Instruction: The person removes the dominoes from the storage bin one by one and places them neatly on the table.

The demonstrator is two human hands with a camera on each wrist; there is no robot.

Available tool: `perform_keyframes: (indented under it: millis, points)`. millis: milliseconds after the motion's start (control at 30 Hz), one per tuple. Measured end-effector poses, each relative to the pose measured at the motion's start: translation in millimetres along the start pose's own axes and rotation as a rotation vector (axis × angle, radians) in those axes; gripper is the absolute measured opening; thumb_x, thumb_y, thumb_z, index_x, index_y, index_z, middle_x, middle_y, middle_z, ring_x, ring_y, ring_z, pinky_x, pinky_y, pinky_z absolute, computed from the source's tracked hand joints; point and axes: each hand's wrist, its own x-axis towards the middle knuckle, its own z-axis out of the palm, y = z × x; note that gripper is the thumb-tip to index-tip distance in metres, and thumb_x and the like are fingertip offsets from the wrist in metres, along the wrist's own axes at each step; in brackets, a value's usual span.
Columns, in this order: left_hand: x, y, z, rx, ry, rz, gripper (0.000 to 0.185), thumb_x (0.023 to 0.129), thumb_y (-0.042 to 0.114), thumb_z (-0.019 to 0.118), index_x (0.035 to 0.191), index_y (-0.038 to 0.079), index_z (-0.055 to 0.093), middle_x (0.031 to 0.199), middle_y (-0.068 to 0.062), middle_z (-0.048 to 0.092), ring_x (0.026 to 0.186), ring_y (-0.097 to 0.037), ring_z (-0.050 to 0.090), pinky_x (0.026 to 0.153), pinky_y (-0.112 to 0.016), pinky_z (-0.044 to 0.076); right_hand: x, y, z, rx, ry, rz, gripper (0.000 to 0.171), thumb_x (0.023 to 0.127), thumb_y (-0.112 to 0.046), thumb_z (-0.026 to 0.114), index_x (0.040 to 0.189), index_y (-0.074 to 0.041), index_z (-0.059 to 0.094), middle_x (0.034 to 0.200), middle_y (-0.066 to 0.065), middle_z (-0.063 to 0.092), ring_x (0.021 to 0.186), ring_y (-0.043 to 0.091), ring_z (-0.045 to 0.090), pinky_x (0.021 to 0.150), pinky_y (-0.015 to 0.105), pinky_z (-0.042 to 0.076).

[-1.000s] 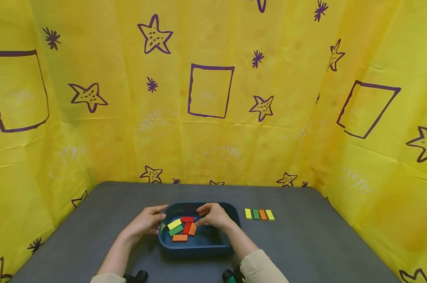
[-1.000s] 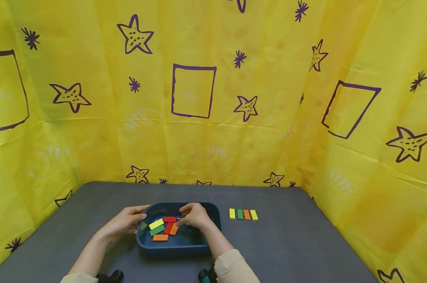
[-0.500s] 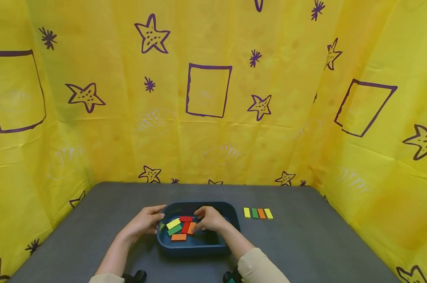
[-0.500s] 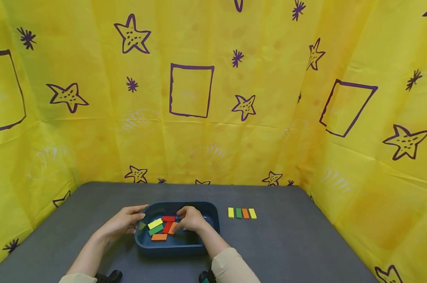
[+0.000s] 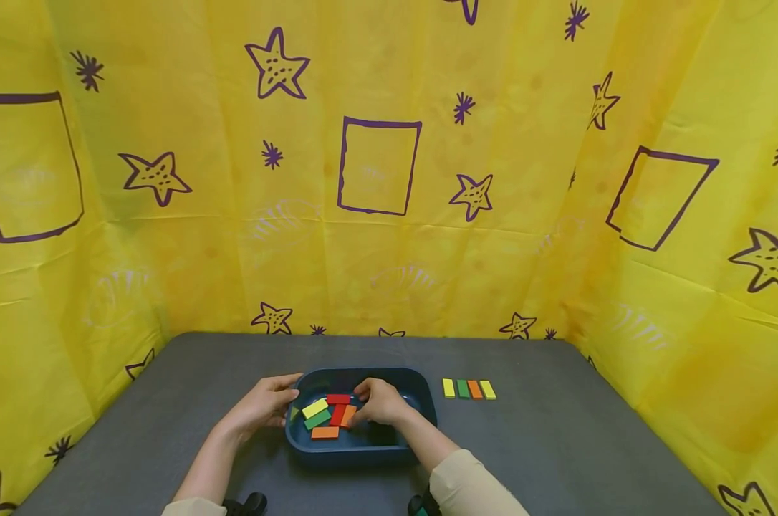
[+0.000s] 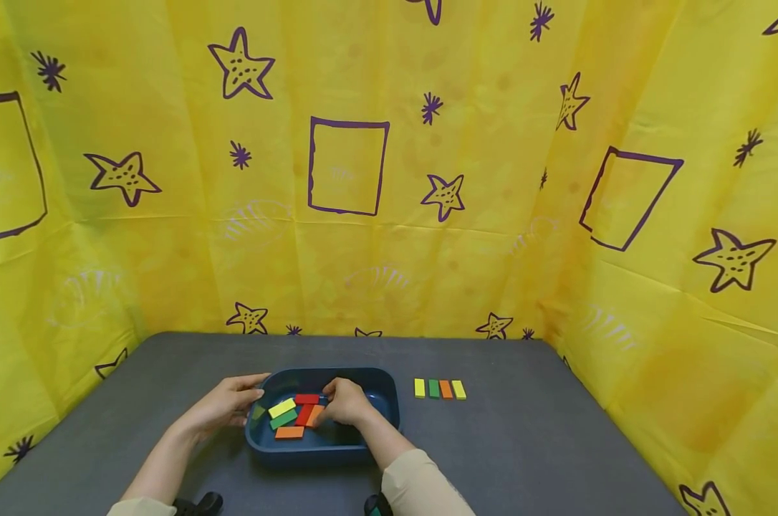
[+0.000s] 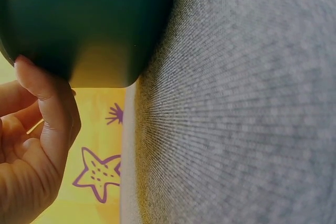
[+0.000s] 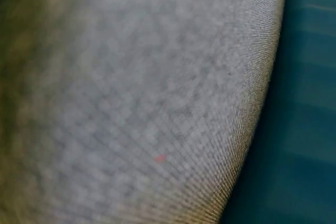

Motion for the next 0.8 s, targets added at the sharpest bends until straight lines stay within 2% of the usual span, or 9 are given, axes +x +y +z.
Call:
perform_keyframes:
  millis: [133,233,800]
  points:
    - [-0.2,-0.2,-0.7,-0.002,-0.008,0.006,0.053,0.101,0.010,0.047,0.149,-0.007,0.034,0.099,-0.014,0.063,0.068,-0.015,0.056,0.060,-0.024,0.052,-1.0,-0.5,-0.1,-0.047,-0.006,-0.014,0.051,0.064,-0.010,0.090,0.109,0.001,0.068,0.103,0.015,0.069,0.091,0.024,0.061,0.086,0.040,0.054]
    - [-0.7,-0.1,-0.8,-0.005,-0.010,0.007,0.053,0.101,0.010,0.047,0.149,-0.007,0.034,0.100,-0.014,0.063,0.068,-0.015,0.057,0.060,-0.024,0.052,-1.7,-0.5,-0.1,-0.034,-0.021,-0.007,0.049,0.064,-0.008,0.090,0.107,0.001,0.068,0.102,0.014,0.068,0.092,0.024,0.060,0.088,0.043,0.053]
    - [-0.4,-0.4,-1.2,-0.002,-0.025,0.020,0.054,0.101,0.011,0.046,0.150,-0.008,0.032,0.097,-0.014,0.063,0.068,-0.015,0.056,0.060,-0.024,0.053,-2.3,-1.6,1.6,-0.055,-0.022,0.017,0.036,0.066,-0.005,0.089,0.097,-0.002,0.071,0.092,0.009,0.066,0.082,0.019,0.053,0.076,0.035,0.050]
